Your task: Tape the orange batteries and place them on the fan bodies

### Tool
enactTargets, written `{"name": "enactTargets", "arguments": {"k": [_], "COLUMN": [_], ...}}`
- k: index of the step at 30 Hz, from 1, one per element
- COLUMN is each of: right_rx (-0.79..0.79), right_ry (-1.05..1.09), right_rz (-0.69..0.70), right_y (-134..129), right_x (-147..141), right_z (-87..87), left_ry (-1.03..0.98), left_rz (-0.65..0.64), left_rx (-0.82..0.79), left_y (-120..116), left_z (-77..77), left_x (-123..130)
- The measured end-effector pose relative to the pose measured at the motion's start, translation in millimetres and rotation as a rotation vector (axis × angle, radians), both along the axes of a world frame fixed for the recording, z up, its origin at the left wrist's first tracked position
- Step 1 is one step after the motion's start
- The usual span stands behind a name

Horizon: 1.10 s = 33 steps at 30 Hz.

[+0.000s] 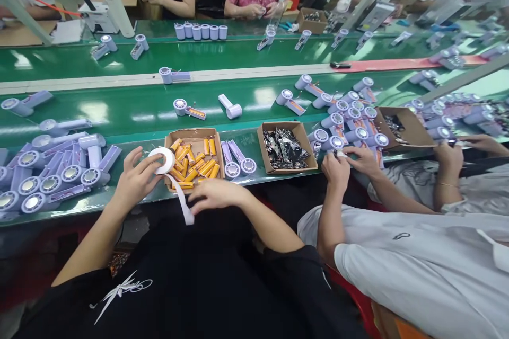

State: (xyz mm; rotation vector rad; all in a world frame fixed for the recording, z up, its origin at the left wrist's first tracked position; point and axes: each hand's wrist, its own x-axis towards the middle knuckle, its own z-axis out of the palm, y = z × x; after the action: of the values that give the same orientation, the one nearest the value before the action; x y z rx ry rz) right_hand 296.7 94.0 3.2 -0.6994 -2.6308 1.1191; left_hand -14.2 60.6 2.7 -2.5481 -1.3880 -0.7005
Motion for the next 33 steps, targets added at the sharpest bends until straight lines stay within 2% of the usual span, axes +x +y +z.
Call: {"name": "enactTargets", "arguments": {"k": [2,4,6,11,15,17,18,22,25,29,33], "right_rx": [0.102,0.243,0.315,0.304,0.267,0.233,0.183,-0.213,-0.407,-0.432,-0.454], "right_ry": [-0.137,-0.37,-0.564,-0.621,-0.535,-0.418,-0.296,0.421,0.646,0.863,1.038], "right_rz": [-0.102,-0.213,-0.237,-0.192,-0.195,-0.241,-0.283,-0.495,-0.575,-0.723,-0.822], "right_y": [32.6,62.9,82.8,93.0,93.0,89.6,86.1,60.7,36.7,7.9,-8.3], "right_x": [-8.9,-20.8,-32.7,-43.8,-22.1,-4.8,3.7,24.3,19.3,-3.2,-20.3], "right_z": [1.7,1.6,-0.8,-7.5,-0.3,4.6,6.1,4.6,0.6,-1.4,-1.5], "left_ry": [-0.065,-0.13,-0.173,-0.218,-0.248,-0.26,-0.272,-0.399,-0.644,-1.116,-1.371], "left_rz": [0.036,0.035,0.018,0.001,-0.033,-0.053,-0.064,-0.114,-0.096,-0.109,-0.173], "left_rx": [0.02,0.047,0.056,-0.01,-0.048,-0.066,-0.079,-0.206,-0.417,-0.727,-1.023], "left_y": [-8.3,-13.4,-15.9,-18.7,-20.2,-19.5,-18.7,-13.9,-13.7,-16.9,-15.4], "left_z": [-11.6,-19.5,-24.4,-31.0,-32.7,-31.9,-31.3,-29.9,-30.2,-26.8,-14.1], "left_x": [-2.0,-0.9,1.0,2.4,2.3,3.3,4.3,16.7,40.0,83.0,114.7]}}
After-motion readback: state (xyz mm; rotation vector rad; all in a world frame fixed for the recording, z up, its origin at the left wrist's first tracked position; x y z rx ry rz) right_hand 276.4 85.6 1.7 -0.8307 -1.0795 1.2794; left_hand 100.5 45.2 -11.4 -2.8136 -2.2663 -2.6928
